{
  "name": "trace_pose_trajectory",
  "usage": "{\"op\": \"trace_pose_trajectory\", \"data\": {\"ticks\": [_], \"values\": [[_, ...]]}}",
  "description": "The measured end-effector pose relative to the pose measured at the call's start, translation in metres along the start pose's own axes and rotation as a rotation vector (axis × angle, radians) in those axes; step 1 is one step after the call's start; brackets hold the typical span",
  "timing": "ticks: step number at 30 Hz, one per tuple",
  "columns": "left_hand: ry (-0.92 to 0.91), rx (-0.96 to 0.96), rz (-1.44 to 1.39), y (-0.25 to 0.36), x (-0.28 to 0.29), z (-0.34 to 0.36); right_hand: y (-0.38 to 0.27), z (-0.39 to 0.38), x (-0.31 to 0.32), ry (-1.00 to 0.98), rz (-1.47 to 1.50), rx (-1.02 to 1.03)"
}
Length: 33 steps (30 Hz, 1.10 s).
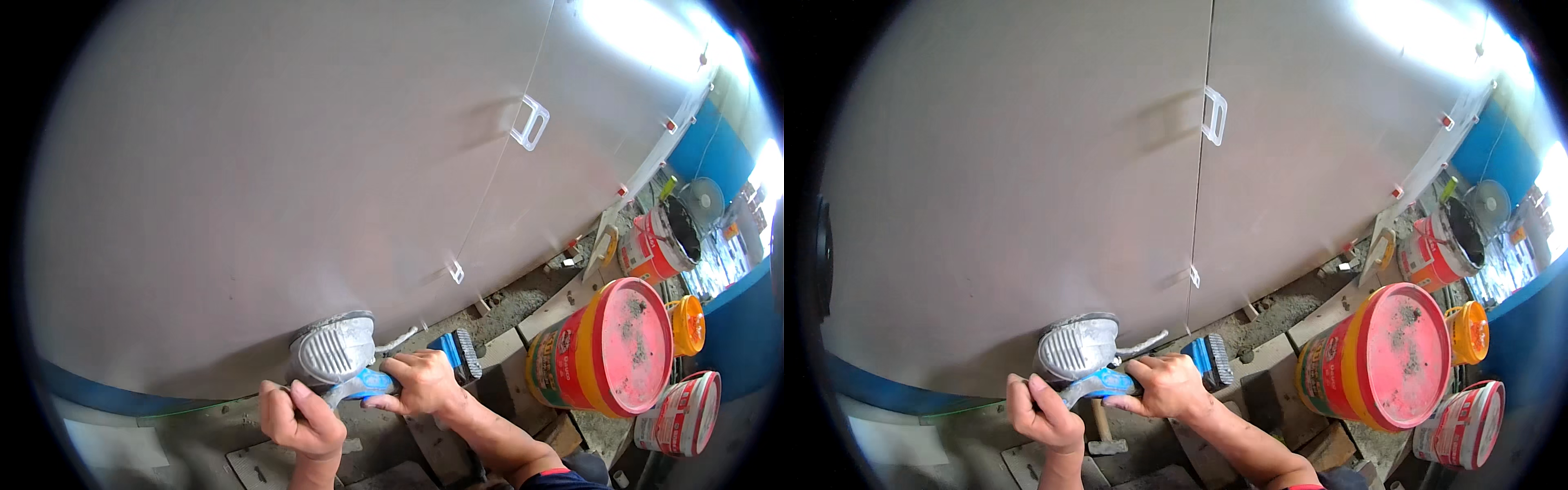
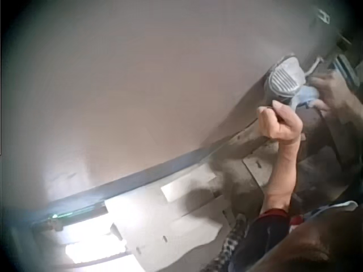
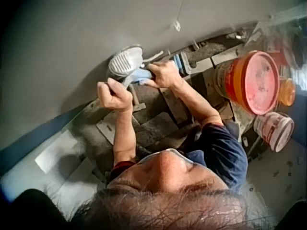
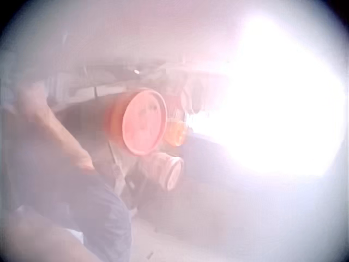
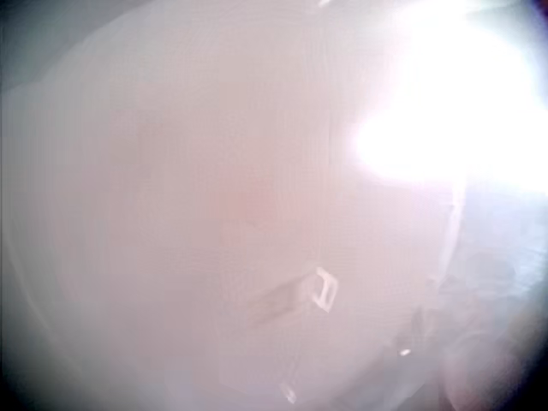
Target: The person uses an electric grinder to smooth the edges of large tiles on a wall, applies mortar to the wall with a trowel, and presses a tile onto the mortar-covered section of the wall.
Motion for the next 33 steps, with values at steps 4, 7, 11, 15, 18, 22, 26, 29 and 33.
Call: {"op": "trace_pose_trajectory", "data": {"ticks": [4,7,11,15,18,22,26,29,33], "values": [[-0.050,-0.046,0.089,0.017,0.001,0.015,-0.004,0.004,0.001,0.037,0.117,-0.001],[-0.071,-0.066,0.104,0.031,0.004,0.029,-0.009,0.007,0.008,0.061,0.152,-0.005],[-0.050,-0.159,0.159,0.056,0.012,0.051,-0.024,0.018,0.027,0.131,0.195,0.029],[-0.062,-0.184,0.210,0.075,0.018,0.070,-0.037,0.029,0.040,0.114,0.241,0.024],[-0.056,-0.265,0.251,0.096,0.021,0.087,-0.042,0.035,0.051,0.127,0.277,0.008],[-0.041,-0.357,0.286,0.131,0.023,0.111,-0.053,0.047,0.071,0.157,0.357,0.010],[0.000,-0.431,0.311,0.158,0.032,0.132,-0.067,0.060,0.096,0.185,0.395,0.032],[0.029,-0.448,0.335,0.178,0.039,0.148,-0.079,0.072,0.114,0.107,0.398,0.010],[0.087,-0.521,0.344,0.215,0.045,0.170,-0.086,0.082,0.133,0.085,0.454,-0.028]]}}
Point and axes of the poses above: each hand's wrist, its own z-axis towards the middle knuckle, its own x-axis out of the back of the hand, y = z × x, the point moved 10 cm from there along z, towards the middle knuckle, and after that the axes turned 1 degree about z, right-handed, at the moved point
